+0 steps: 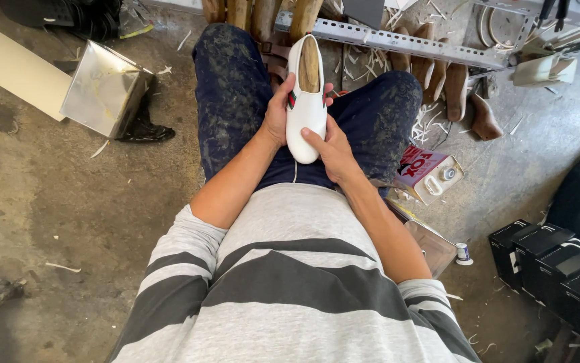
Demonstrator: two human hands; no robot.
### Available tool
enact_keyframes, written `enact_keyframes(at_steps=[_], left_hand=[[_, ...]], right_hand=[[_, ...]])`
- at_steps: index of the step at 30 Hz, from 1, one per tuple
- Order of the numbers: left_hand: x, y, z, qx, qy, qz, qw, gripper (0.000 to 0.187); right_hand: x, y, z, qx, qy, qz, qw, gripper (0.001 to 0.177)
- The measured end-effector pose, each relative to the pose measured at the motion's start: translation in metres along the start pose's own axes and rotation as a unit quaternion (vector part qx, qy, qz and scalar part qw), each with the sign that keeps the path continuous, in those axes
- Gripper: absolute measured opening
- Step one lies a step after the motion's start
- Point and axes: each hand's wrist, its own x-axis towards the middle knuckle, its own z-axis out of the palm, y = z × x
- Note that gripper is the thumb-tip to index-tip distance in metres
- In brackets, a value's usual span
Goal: The person sits on the floor and uses a hammer to tap a wooden shoe last into a white slip-on shoe. They then place the shoe on a shelf and pick up a black shoe sole, using a knife to scrape or clean the bottom surface.
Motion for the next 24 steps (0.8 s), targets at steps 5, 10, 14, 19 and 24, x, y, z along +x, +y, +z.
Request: enact_keyframes(at_steps=[5, 10, 14, 19, 24], left_hand=[[0.001, 0.004, -0.001, -0.061, 0.042, -0.068, 0.995, 0.073], [0.01, 0.012, -0.014, -0.058, 0.036, -0.047, 0.997, 0.073], [0.005, 0.009, -0.015, -0.094, -0.076, -0.035, 0.992, 0.064], [-0.002, 0.008, -0.003, -0.05, -0.094, -0.038, 0.994, 0.065], [-0.017, 0.004, 0.034, -0.033, -0.006, -0.05, 0.998, 0.071]], right_hand=[[-0.031, -0.011, -0.032, 0.035, -0.065, 0.024, 0.997, 0.095], [-0.121, -0.061, -0.101, -0.457, 0.102, -0.024, 0.883, 0.028], [-0.147, -0.025, -0.118, -0.689, 0.065, 0.114, 0.713, 0.055], [-0.149, -0.004, -0.099, -0.606, 0.113, 0.059, 0.785, 0.055], [-0.155, -0.014, -0.113, -0.565, 0.122, 0.075, 0.813, 0.049]])
